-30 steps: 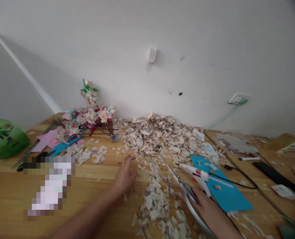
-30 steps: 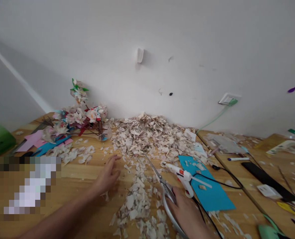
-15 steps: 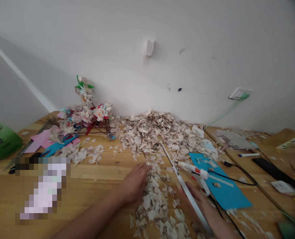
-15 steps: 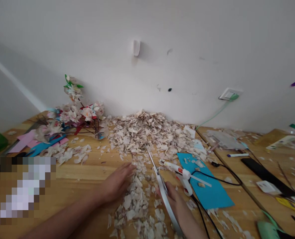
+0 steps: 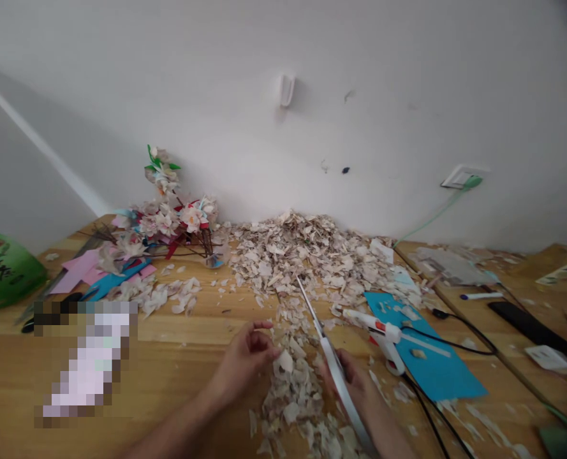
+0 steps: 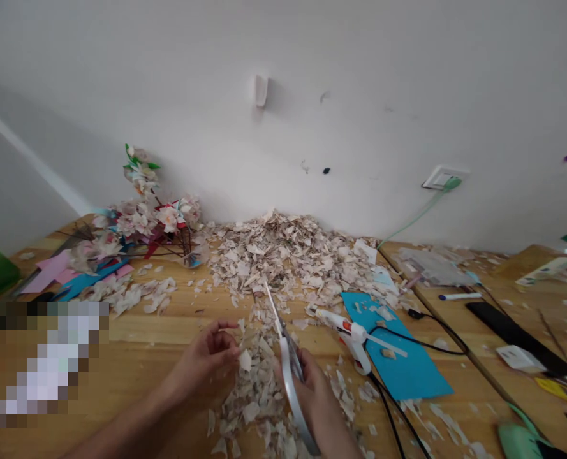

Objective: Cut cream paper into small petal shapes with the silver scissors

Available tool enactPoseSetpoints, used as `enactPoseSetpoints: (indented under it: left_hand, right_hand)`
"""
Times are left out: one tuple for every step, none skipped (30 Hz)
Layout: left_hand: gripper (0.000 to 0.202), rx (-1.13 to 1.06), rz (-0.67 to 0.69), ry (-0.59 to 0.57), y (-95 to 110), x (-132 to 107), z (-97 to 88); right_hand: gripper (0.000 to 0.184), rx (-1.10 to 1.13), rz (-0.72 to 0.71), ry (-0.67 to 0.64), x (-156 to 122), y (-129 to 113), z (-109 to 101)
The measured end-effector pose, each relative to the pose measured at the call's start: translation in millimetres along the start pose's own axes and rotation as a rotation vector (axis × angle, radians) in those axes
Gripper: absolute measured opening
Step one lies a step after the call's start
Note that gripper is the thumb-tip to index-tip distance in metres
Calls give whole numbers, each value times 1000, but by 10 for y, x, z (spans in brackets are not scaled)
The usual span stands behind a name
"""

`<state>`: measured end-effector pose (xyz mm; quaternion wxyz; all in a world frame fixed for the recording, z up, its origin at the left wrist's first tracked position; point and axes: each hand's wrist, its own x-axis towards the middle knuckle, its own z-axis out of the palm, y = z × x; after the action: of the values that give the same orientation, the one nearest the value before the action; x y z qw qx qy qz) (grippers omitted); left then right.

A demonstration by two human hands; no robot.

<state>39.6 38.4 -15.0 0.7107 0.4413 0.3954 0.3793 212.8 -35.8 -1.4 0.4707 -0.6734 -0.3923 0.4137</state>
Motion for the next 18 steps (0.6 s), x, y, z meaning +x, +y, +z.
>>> enactPoseSetpoints:
  left_hand:
    - [49,-48,1,24,57,-20,20]
    - [52,-78,7,56,112,-49,44]
    - [54,-100,15,93,159,-83,68]
    - [55,-128,26,136,193,-121,92]
    - [55,-154,37,171,214,-160,113]
    - [54,-175,48,195,222,-198,129]
    - [53,-191,55,207,220,-234,139]
    - [51,-203,58,207,210,-266,142]
    - [49,-216,57,201,197,-294,138]
    - [48,-232,49,193,183,-318,129]
    - [47,-246,36,182,171,-337,116]
    - [47,-257,22,171,162,-353,101]
    - [47,-261,9,160,158,-365,86]
    - [48,-260,-1,151,158,-375,73]
    - [49,-254,-5,145,161,-381,62]
    - [50,-245,-5,145,165,-385,52]
    - [51,-236,-1,150,169,-387,45]
    - [52,-226,1,155,172,-386,38]
  right_hand:
    - [22,25,8,-11,7,32,84]
    - [25,64,-12,11,12,55,165]
    - [30,139,-41,-6,15,68,239]
    - [36,214,-58,-13,16,71,305]
    - [39,264,-71,-20,15,64,359]
    - [41,298,-79,-28,11,52,401]
    - [42,309,-83,-31,6,37,432]
    - [41,305,-87,-28,0,23,453]
    - [40,299,-90,-20,-7,13,466]
    - [39,299,-90,-13,-14,5,474]
    - [39,303,-87,-14,-20,1,478]
    - [38,309,-85,-17,-27,-1,481]
    - [38,312,-84,-25,-35,-6,484]
    - [37,311,-85,-32,-42,-14,487]
    - [36,303,-85,-44,-51,-28,490]
    - [35,286,-85,-53,-59,-48,493]
    - [34,262,-89,-54,-69,-76,493]
    - [33,227,-90,-52,-78,-108,490]
